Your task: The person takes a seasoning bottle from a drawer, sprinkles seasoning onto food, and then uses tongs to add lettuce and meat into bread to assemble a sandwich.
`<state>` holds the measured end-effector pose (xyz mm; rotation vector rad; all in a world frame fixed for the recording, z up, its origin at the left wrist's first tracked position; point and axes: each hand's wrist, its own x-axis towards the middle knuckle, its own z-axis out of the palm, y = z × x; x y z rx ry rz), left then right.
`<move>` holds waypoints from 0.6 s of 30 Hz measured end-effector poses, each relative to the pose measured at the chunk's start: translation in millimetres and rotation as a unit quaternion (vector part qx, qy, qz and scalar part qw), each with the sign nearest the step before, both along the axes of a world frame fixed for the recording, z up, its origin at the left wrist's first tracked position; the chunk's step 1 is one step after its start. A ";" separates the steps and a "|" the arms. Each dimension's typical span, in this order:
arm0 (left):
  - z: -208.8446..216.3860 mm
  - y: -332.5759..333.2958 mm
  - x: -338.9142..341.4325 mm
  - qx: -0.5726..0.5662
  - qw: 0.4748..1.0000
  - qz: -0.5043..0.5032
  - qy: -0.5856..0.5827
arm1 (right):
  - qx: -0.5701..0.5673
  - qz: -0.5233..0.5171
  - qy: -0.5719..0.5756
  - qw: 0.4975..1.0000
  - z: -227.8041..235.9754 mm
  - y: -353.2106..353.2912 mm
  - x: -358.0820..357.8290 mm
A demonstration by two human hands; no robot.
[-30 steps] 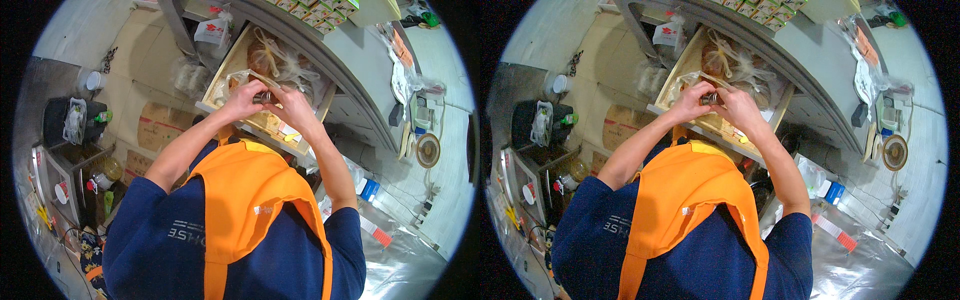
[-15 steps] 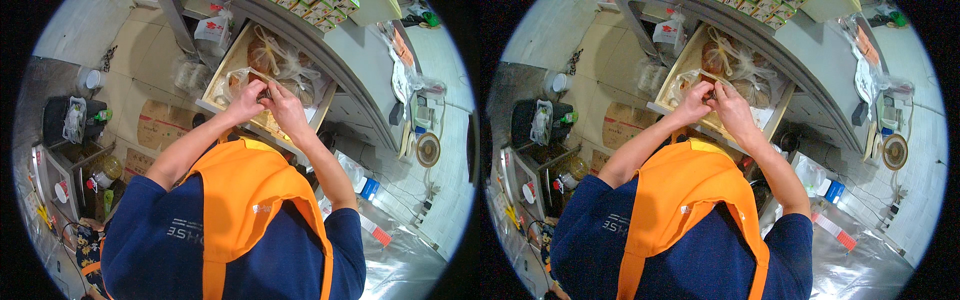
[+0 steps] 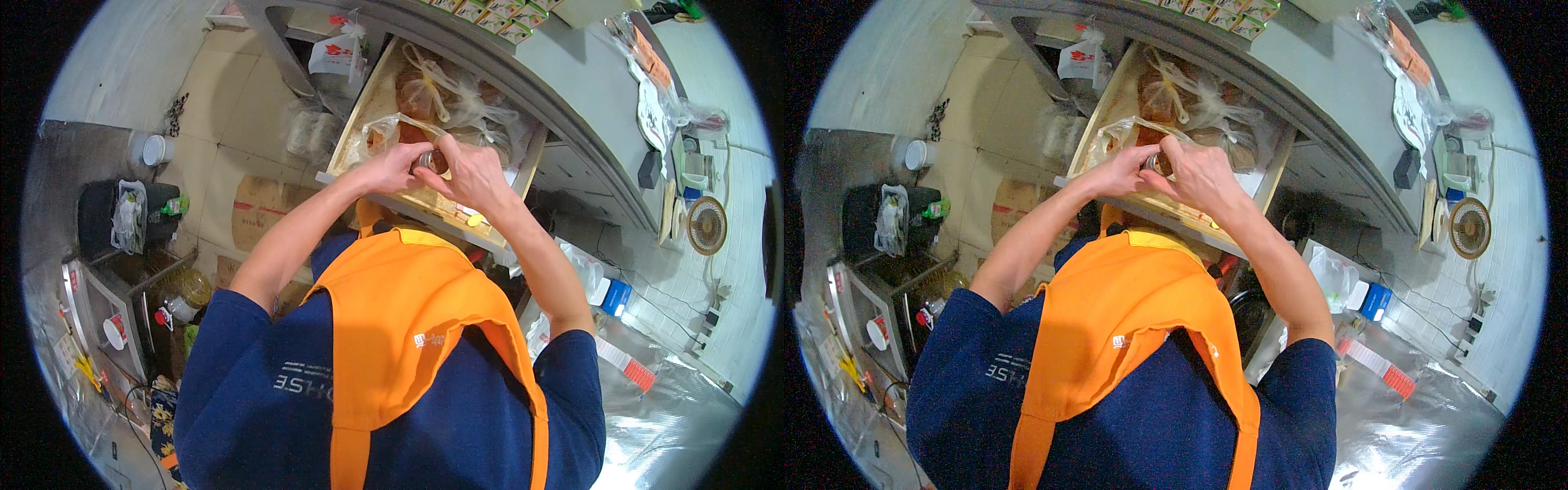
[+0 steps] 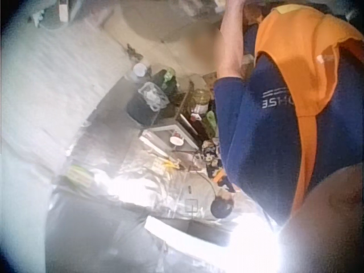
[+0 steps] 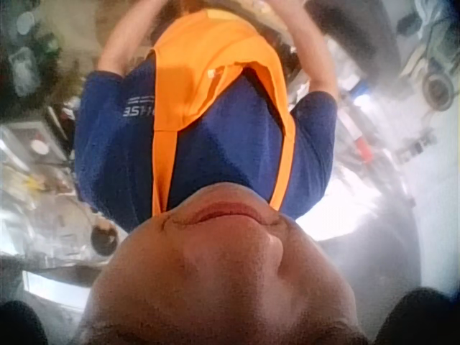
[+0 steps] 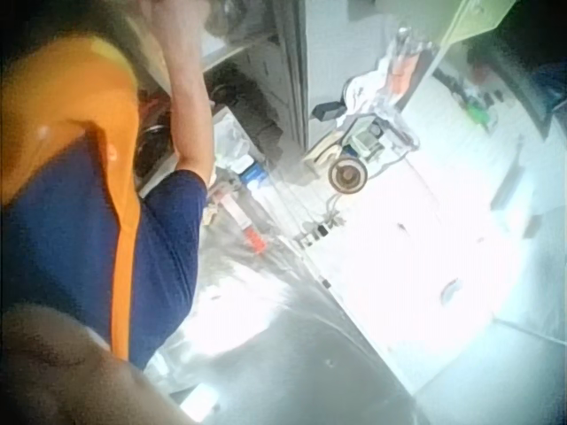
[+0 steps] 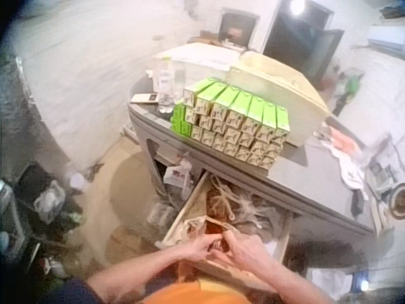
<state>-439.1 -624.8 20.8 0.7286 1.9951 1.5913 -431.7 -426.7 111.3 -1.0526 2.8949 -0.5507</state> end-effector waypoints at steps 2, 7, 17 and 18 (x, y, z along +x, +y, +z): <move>-3.3 3.0 0.3 -0.004 1.000 -0.001 -0.028 | -0.053 -0.063 0.000 0.997 -19.3 -0.2 1.6; -1.5 29.1 17.6 0.012 0.965 0.222 0.139 | -0.158 -0.269 0.003 0.950 -38.3 -21.8 15.2; 4.7 3.0 -26.7 0.079 0.993 -0.087 -0.005 | -0.135 -0.074 -0.015 0.988 -1.3 -1.2 -0.9; 4.7 4.6 -20.3 0.034 0.999 -0.014 -0.011 | -0.127 -0.092 0.000 0.988 -6.7 -2.9 -0.5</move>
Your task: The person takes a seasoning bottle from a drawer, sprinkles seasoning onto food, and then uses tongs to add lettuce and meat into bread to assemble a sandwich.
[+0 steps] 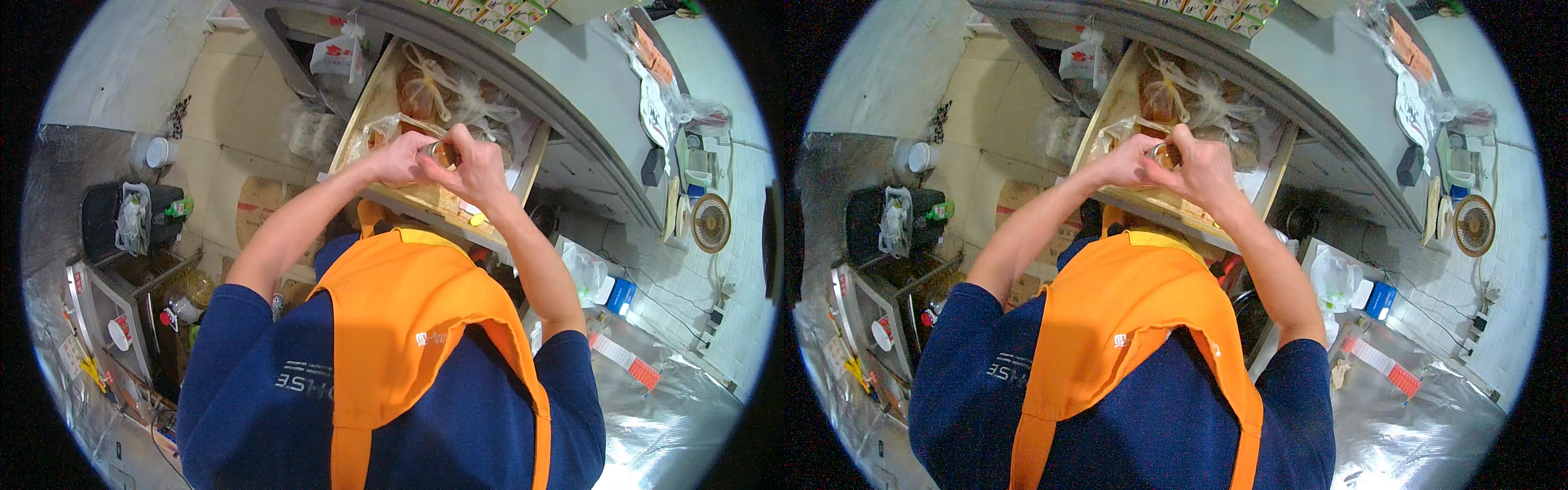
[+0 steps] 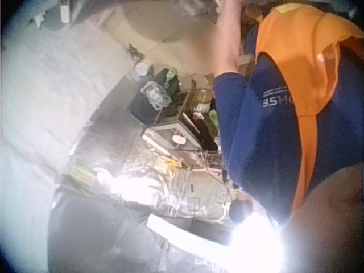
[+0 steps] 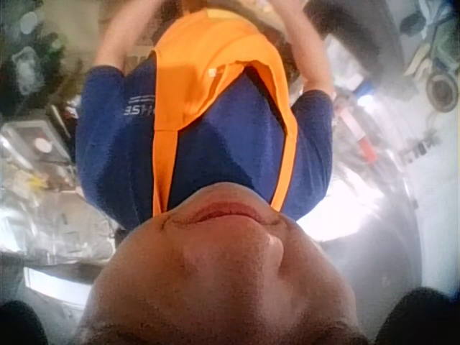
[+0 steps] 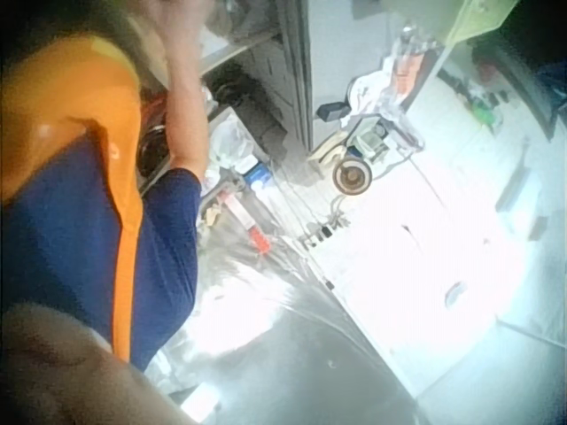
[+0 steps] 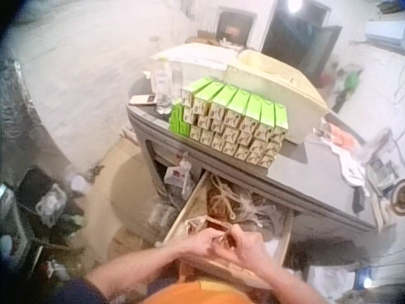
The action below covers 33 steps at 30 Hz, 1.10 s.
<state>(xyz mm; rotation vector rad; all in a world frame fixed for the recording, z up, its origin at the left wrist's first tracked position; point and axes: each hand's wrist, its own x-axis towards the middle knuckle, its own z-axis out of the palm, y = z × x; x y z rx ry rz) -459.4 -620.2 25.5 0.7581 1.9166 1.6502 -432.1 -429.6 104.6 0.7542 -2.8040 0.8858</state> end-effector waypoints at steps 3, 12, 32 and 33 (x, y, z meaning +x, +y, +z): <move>1.4 19.3 26.8 -0.122 0.962 0.223 0.098 | -0.052 -0.135 -0.038 0.989 -16.5 -10.2 6.1; 2.4 1.8 3.4 0.116 0.990 -0.009 0.084 | -0.108 0.015 -0.045 0.993 14.5 -4.9 7.6; 19.7 7.1 -2.3 0.120 0.987 -0.098 -0.037 | -0.090 0.060 -0.052 0.993 24.3 6.0 9.6; 7.7 8.7 1.5 0.086 0.987 -0.104 -0.092 | -0.082 0.037 -0.057 0.994 20.3 6.0 10.5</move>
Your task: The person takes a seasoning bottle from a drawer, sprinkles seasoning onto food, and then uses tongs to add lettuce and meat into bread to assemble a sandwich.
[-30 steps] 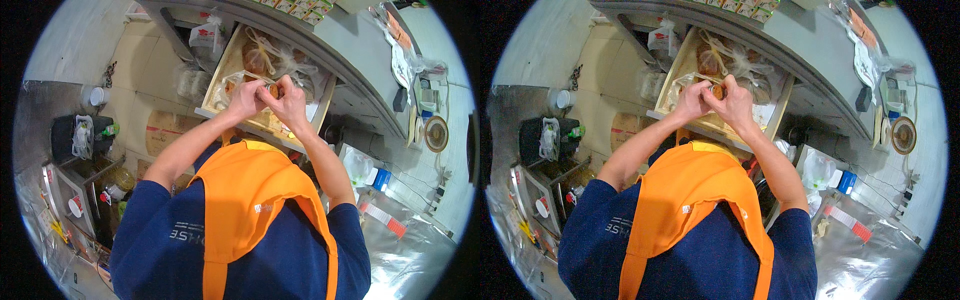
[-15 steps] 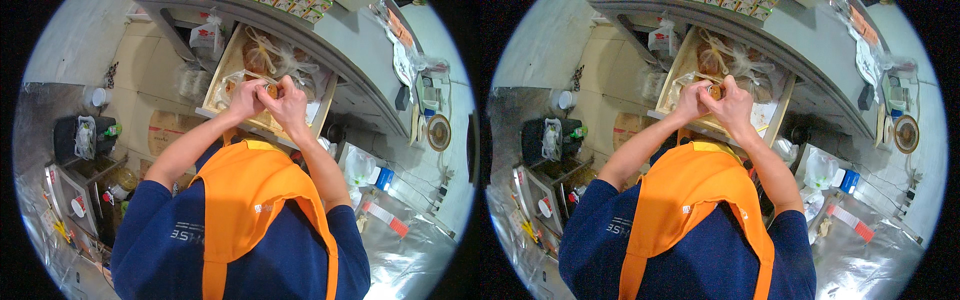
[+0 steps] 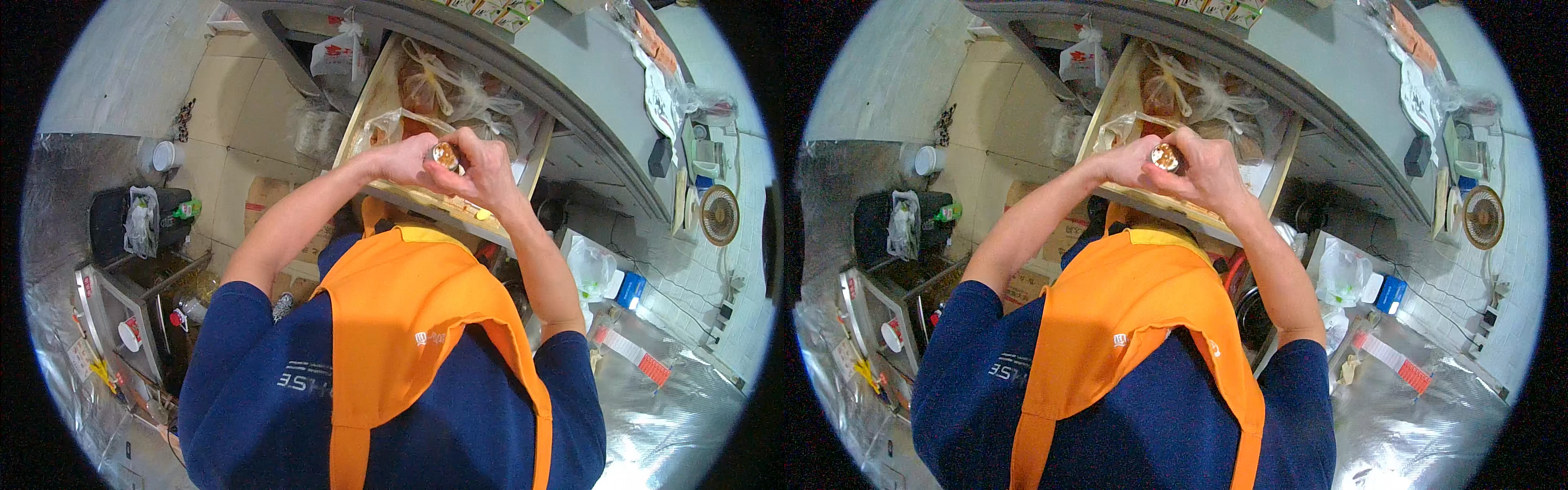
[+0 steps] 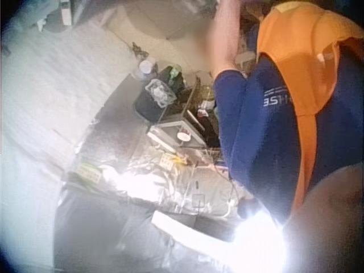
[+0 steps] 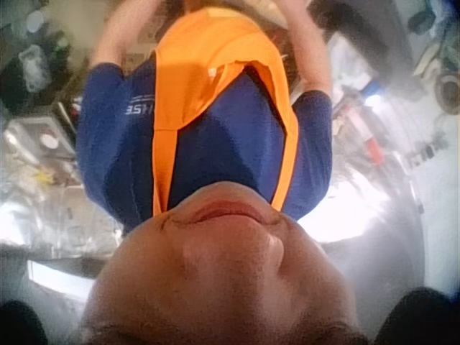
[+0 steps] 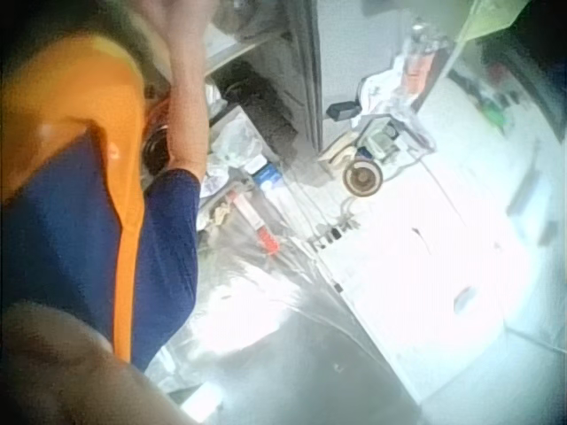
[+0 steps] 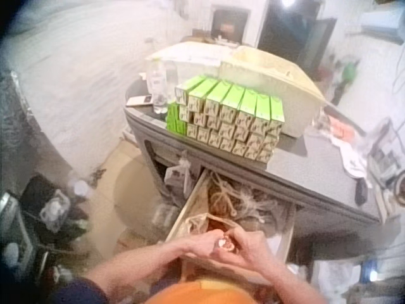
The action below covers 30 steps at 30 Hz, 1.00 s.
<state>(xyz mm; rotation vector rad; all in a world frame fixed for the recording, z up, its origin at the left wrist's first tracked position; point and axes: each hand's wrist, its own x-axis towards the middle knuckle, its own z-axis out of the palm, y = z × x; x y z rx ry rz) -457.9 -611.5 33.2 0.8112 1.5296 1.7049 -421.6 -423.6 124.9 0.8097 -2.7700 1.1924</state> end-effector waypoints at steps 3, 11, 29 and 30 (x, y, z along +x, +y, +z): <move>-5.1 15.6 12.4 -0.008 0.981 0.167 0.102 | 0.004 -0.073 0.008 0.997 -14.1 -1.2 2.6; 11.3 29.6 38.9 -0.068 0.891 0.399 0.207 | -0.121 -0.136 0.010 0.983 -32.9 -9.2 18.0; 2.8 32.8 42.4 -0.083 0.847 0.472 0.233 | -0.091 -0.186 -0.010 0.978 -16.3 -24.5 23.4; 3.6 31.4 41.4 -0.079 0.855 0.460 0.226 | -0.089 -0.175 -0.011 0.980 -15.2 -20.0 22.0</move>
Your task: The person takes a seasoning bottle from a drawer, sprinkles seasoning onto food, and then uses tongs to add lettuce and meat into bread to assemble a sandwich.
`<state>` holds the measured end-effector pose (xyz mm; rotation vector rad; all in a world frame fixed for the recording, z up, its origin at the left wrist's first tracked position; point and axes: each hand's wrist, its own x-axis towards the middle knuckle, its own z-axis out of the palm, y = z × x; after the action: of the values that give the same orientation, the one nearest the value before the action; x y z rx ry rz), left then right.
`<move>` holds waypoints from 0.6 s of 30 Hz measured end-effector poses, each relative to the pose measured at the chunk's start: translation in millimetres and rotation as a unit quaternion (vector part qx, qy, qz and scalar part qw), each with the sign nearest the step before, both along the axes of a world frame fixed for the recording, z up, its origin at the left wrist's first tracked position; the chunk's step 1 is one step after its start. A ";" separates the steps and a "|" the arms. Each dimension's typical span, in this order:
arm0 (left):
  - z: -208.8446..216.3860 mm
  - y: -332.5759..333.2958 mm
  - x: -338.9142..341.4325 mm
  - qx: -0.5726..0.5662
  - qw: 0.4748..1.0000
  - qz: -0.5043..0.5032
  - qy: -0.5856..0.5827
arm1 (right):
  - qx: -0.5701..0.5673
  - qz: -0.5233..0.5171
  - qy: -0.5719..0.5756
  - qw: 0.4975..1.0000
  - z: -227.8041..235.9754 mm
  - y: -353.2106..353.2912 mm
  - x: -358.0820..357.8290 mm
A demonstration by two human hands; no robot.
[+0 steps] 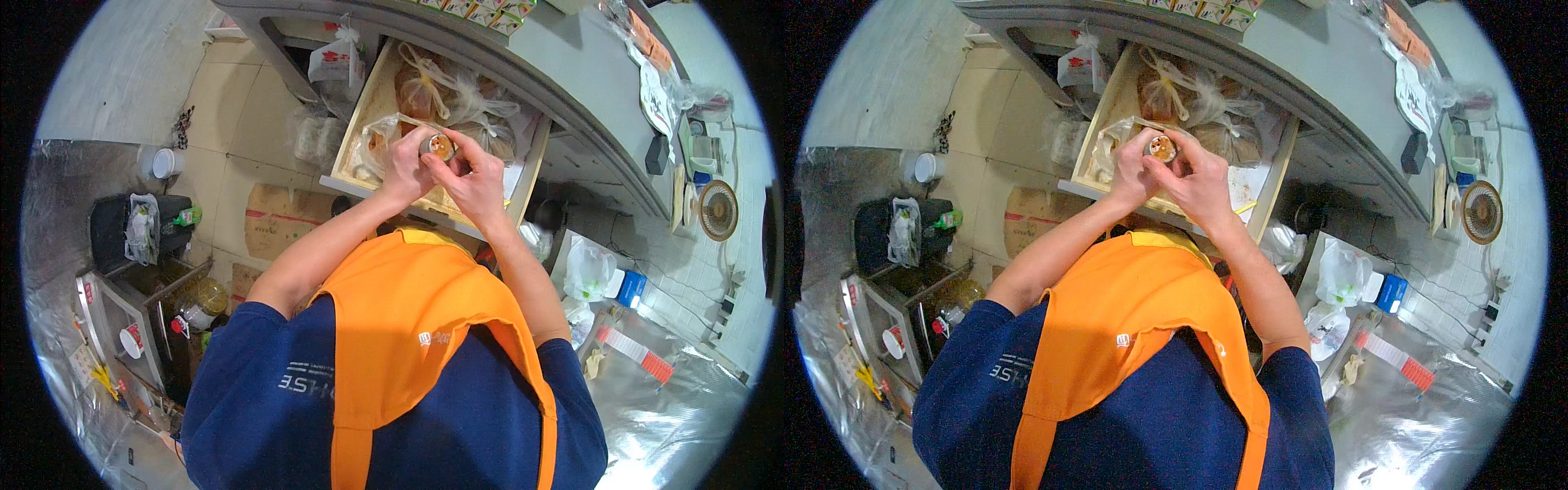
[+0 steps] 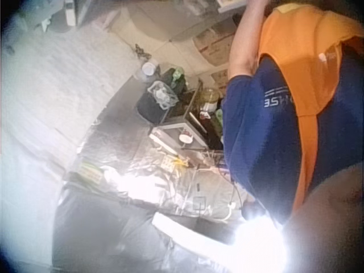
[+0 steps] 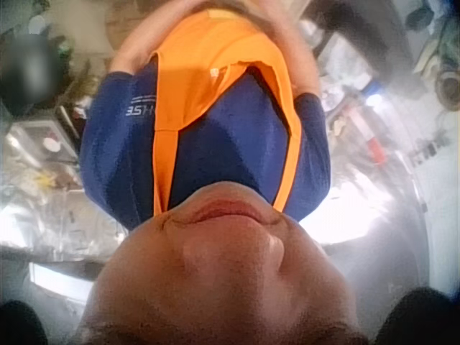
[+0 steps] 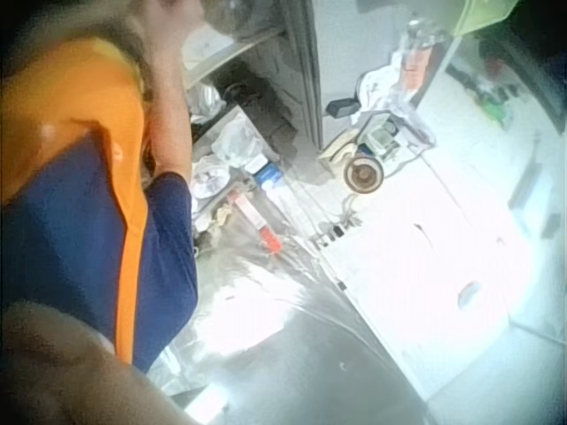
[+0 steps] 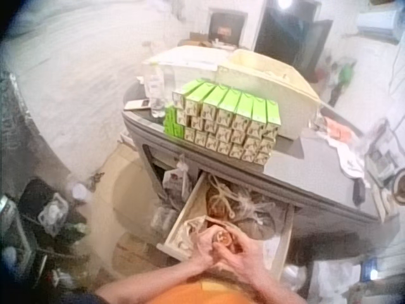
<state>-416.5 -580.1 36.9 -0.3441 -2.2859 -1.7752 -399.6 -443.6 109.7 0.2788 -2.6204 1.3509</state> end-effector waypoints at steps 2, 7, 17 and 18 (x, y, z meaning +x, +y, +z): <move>-9.5 -9.4 -6.7 0.078 0.990 -0.117 -0.030 | 0.003 0.025 -0.002 1.000 0.8 7.1 -1.0; -14.4 -25.5 -24.9 0.086 0.942 -0.295 -0.137 | 0.018 0.017 0.008 1.000 -1.8 3.9 4.8; -1.7 3.2 2.3 0.061 0.998 -0.001 0.033 | -0.009 -0.069 0.030 0.997 -7.2 -14.0 11.1; -1.9 3.8 2.5 0.058 0.998 0.001 0.035 | -0.012 -0.070 0.029 0.997 -7.8 -14.0 11.3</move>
<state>-414.0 -576.3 35.0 -0.3756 -2.1237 -1.8549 -388.2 -457.6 101.9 0.1253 -2.5215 1.3081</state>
